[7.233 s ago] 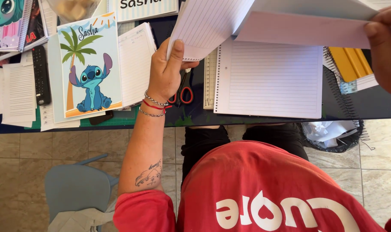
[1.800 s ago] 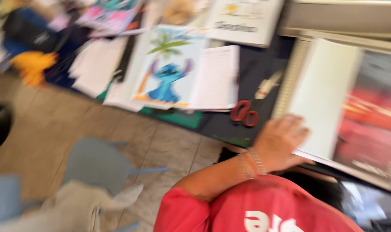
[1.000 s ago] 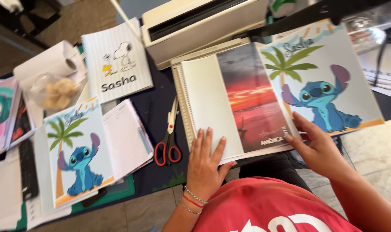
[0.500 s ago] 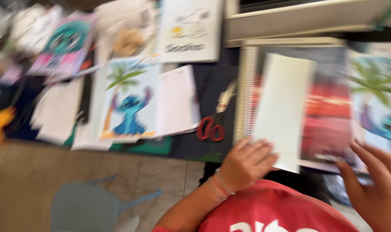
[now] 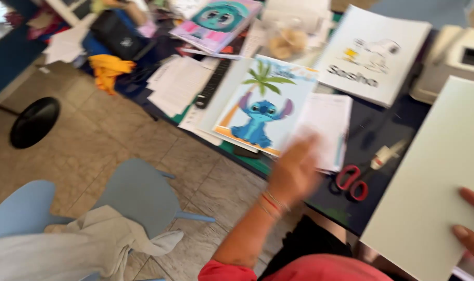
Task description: The person organizes a stack of notebooks and loose papers on a cluttered table. They then use a paper cutter to trim a sheet of paper, aligning it on the grid before making a cut. The person handles the cut paper and other stationery items throughout the process.
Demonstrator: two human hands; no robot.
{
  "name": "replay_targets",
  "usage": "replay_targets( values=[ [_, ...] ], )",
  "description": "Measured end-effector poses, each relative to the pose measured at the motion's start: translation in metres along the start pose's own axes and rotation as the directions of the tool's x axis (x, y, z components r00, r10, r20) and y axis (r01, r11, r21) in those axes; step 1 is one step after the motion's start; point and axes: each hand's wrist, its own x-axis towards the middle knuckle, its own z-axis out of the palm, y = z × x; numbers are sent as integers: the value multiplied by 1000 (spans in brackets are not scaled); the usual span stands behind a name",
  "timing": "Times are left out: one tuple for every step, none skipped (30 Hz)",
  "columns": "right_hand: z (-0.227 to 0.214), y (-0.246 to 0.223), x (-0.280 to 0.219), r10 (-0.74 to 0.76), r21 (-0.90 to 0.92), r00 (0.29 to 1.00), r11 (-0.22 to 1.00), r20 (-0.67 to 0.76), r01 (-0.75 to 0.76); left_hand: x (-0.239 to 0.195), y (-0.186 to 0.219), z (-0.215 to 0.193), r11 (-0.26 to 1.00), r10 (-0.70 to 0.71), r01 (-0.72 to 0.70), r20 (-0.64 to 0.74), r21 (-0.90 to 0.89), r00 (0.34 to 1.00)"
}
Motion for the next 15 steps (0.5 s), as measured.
replay_targets(
  values=[
    [19,-59,9,73,132,996,988,42,-78,3,-28,-25,946,-318,323,-146,14,937],
    [27,-122,2,143,256,986,953,90,-161,7,-54,-50,796,-587,604,-280,-28,760],
    [39,-146,13,124,261,988,955,95,-144,-18,-92,-55,798,-580,603,-296,-19,759],
    [51,-170,24,127,217,985,965,114,-149,-41,-130,-60,667,-653,719,-311,194,690],
    [62,-193,34,131,172,983,973,132,-153,-64,-169,-64,483,-711,784,-349,389,611],
    [75,-188,52,120,175,983,974,136,-143,-78,-181,-71,479,-707,786,-359,391,609],
    [89,-184,71,138,161,973,972,187,-169,-92,-193,-77,341,-810,842,-324,418,489],
    [103,-178,88,161,145,958,969,237,-199,-107,-205,-83,196,-892,872,-288,448,349],
    [114,-169,96,155,147,958,970,241,-194,-114,-206,-83,191,-890,873,-296,449,347],
    [124,-160,105,149,223,947,950,283,-217,-123,-206,-81,186,-898,846,-264,500,353],
    [136,-150,115,140,296,936,924,324,-241,-131,-208,-80,181,-906,816,-231,549,356],
    [136,-156,109,142,293,933,924,330,-244,-133,-207,-80,174,-908,817,-232,550,350],
    [136,-162,103,179,207,924,944,337,-258,-136,-206,-81,225,-906,826,-201,517,373],
    [135,-168,98,215,120,916,956,339,-268,-137,-205,-82,275,-901,832,-171,481,397],
    [134,-168,94,215,118,914,956,344,-269,-142,-209,-78,270,-903,834,-173,482,392]
  ],
)
